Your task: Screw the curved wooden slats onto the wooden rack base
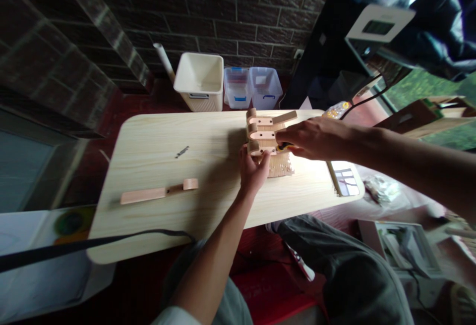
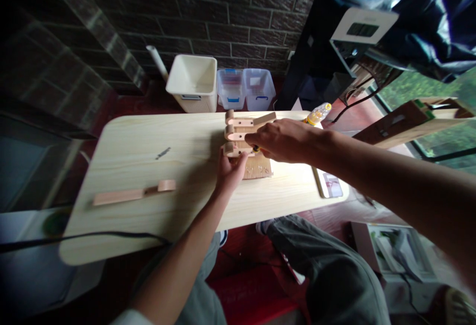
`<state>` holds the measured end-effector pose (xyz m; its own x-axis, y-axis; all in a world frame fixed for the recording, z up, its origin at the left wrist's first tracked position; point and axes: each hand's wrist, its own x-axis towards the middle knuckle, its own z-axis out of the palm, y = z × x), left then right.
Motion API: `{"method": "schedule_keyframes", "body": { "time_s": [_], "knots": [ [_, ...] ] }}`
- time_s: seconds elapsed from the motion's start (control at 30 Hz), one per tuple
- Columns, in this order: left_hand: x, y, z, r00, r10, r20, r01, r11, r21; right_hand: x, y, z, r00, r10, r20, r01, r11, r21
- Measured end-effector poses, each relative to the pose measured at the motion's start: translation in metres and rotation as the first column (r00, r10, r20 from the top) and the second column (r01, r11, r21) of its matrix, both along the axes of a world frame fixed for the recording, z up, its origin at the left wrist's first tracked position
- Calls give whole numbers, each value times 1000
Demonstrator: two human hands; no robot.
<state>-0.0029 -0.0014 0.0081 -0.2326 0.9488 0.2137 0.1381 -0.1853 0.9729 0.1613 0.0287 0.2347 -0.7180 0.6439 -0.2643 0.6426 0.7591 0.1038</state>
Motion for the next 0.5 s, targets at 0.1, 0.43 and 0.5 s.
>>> {"method": "schedule_keyframes", "body": {
  "time_s": [0.1,0.43,0.5],
  "knots": [
    [0,-1,1,1000,10,1,-10,1000,-18,1,1,-4,999,40,-30,-40,999,18],
    [0,-1,2,1000,10,-19,-10,1000,-22,-2,-6,-11,999,-10,-40,12,999,44],
    [0,0,2,1000,3,-24,-4,1000,-13,-3,-5,-8,1000,-14,-20,15,999,34]
  ]
}}
